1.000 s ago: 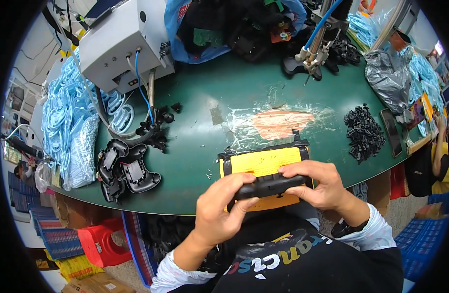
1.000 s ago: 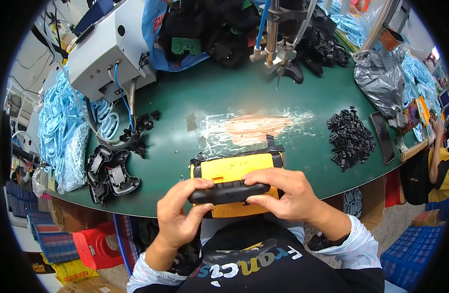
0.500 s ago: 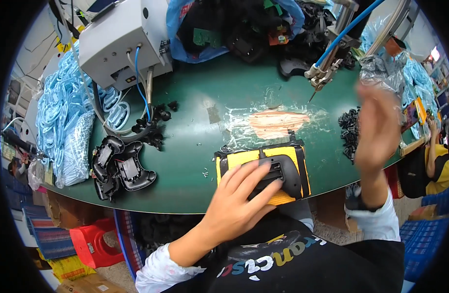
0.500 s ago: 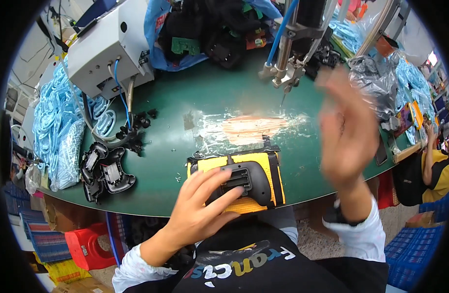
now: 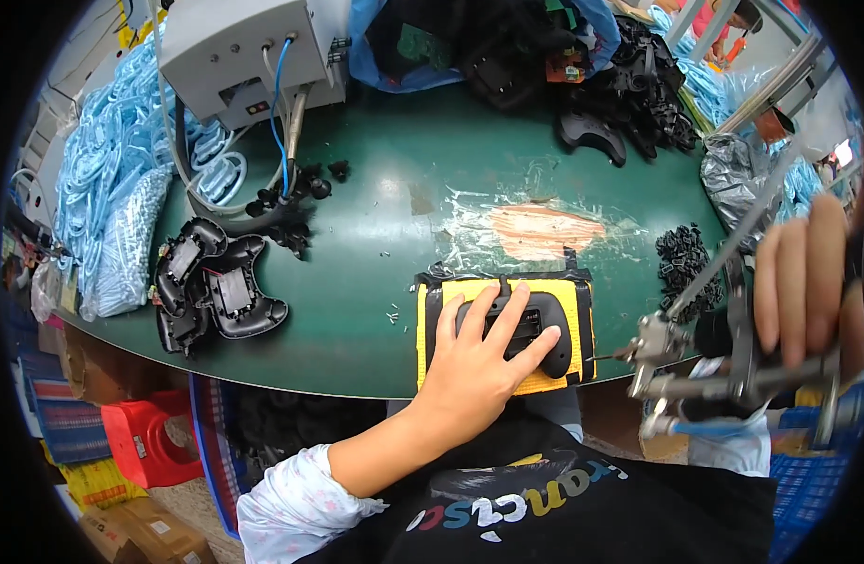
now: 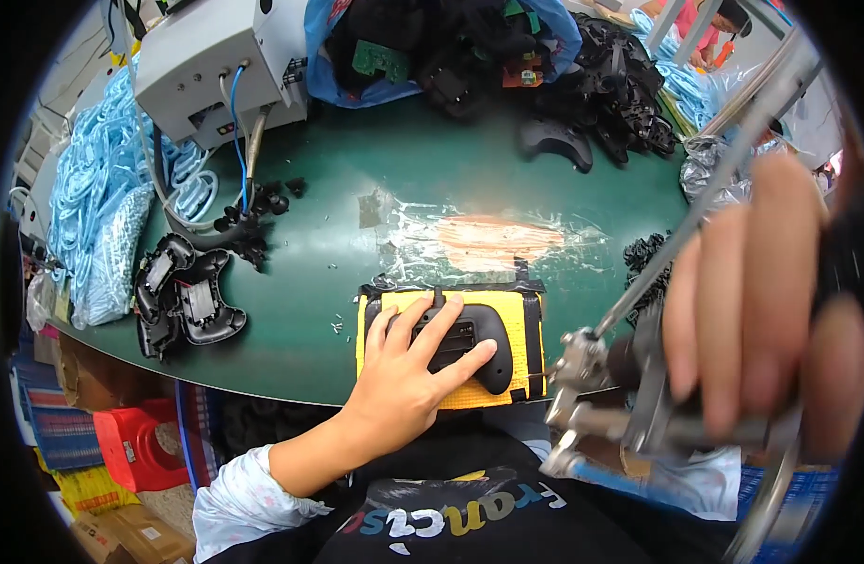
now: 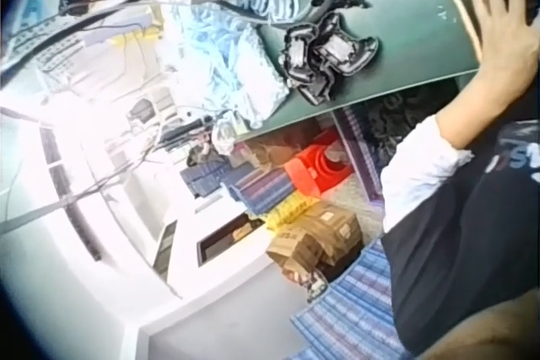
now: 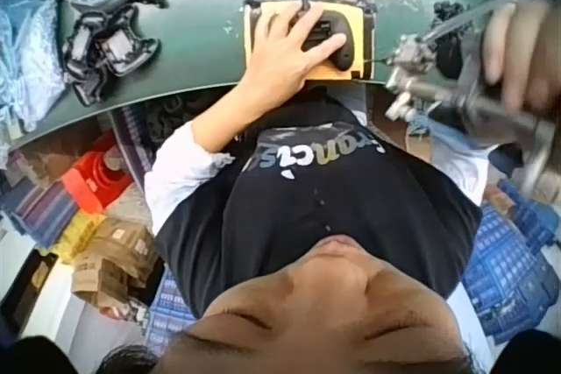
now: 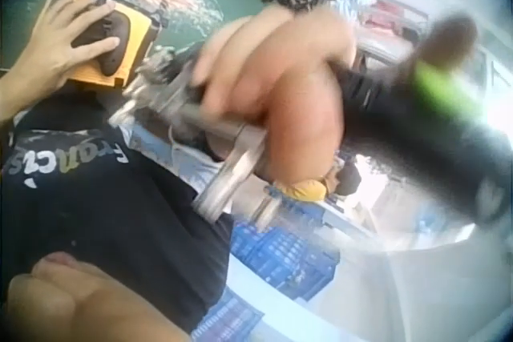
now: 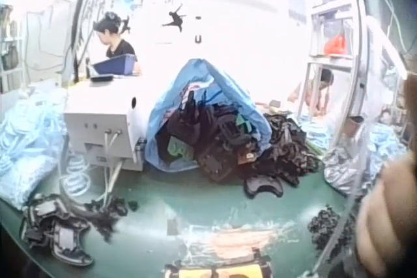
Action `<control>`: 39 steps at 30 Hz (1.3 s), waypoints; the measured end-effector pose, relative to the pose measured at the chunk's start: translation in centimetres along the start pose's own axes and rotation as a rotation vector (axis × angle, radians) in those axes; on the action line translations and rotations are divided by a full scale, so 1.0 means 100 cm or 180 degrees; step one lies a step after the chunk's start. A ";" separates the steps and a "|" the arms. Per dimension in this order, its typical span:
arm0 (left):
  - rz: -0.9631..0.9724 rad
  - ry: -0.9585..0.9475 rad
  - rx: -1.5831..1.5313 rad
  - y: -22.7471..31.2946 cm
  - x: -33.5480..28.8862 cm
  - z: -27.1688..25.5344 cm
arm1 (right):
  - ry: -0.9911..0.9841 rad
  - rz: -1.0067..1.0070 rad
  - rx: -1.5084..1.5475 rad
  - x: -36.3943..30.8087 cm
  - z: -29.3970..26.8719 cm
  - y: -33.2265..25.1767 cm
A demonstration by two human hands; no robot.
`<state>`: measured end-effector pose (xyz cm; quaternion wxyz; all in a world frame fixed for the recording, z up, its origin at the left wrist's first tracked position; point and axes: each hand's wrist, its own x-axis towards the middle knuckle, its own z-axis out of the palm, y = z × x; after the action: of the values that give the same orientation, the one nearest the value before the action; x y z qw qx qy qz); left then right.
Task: Assembling the internal circuit board and plastic housing of a game controller.
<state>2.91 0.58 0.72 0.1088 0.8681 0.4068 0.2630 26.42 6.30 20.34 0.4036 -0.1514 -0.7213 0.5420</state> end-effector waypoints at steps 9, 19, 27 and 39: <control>-0.0081 0.0069 -0.0106 0.002 -0.001 0.001 | 0.0187 -0.0560 -0.0593 -0.017 0.027 0.008; -0.0110 0.0020 -0.0115 0.001 -0.002 0.001 | -0.0704 -0.0364 -0.0662 -0.017 0.003 0.004; -0.0095 -0.0001 -0.0111 0.003 -0.001 0.000 | -0.0696 -0.0762 -0.0502 -0.007 0.012 0.024; -0.0302 0.0046 -0.0273 0.004 -0.003 -0.003 | -0.1330 0.0117 -0.0147 -0.227 -0.255 -0.148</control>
<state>2.85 0.15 0.99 0.1554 0.8404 0.4366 0.2810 62.97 2.82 26.49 0.2318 -0.0580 -0.7987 0.5522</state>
